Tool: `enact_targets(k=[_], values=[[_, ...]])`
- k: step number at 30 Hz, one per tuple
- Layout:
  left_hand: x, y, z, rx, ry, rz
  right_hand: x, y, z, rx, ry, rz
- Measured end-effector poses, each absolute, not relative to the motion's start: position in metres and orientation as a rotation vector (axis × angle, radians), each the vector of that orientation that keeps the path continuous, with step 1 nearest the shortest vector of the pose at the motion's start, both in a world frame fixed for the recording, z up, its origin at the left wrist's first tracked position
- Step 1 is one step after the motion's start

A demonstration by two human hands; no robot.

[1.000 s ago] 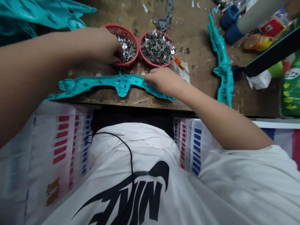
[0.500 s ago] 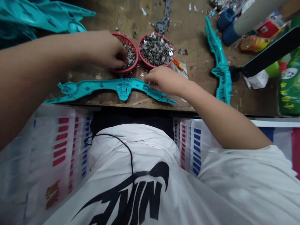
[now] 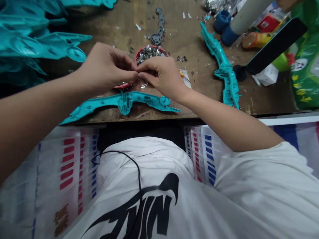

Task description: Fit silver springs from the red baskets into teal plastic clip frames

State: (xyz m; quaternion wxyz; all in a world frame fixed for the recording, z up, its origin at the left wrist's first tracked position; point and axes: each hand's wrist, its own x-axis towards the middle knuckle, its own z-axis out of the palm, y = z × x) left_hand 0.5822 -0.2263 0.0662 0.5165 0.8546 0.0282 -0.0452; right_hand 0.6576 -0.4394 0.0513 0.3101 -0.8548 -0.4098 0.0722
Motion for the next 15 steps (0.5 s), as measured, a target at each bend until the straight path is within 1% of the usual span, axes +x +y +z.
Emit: enact_targets(k=[5,8,11,13,15], values=[[0.578,-0.231,0.068,2.067,0.075,-0.135,0.658,-0.44,0.061,-2.373,-1.063,0.259],[0.58,-0.225,0.074,2.119,0.08,-0.16,0.661,-0.436,0.056,-2.326,-1.047,0.259],[0.586,-0.205,0.08,2.468,0.032,-0.173,0.669,-0.435,0.049,-2.224,-1.056,0.315],[0.59,-0.189,0.083,2.831,0.057,-0.279,0.676,-0.437,0.045,-2.175,-1.051,0.382],[0.59,-0.181,0.084,3.061,0.086,-0.392,0.682,-0.442,0.042,-2.162,-1.07,0.463]])
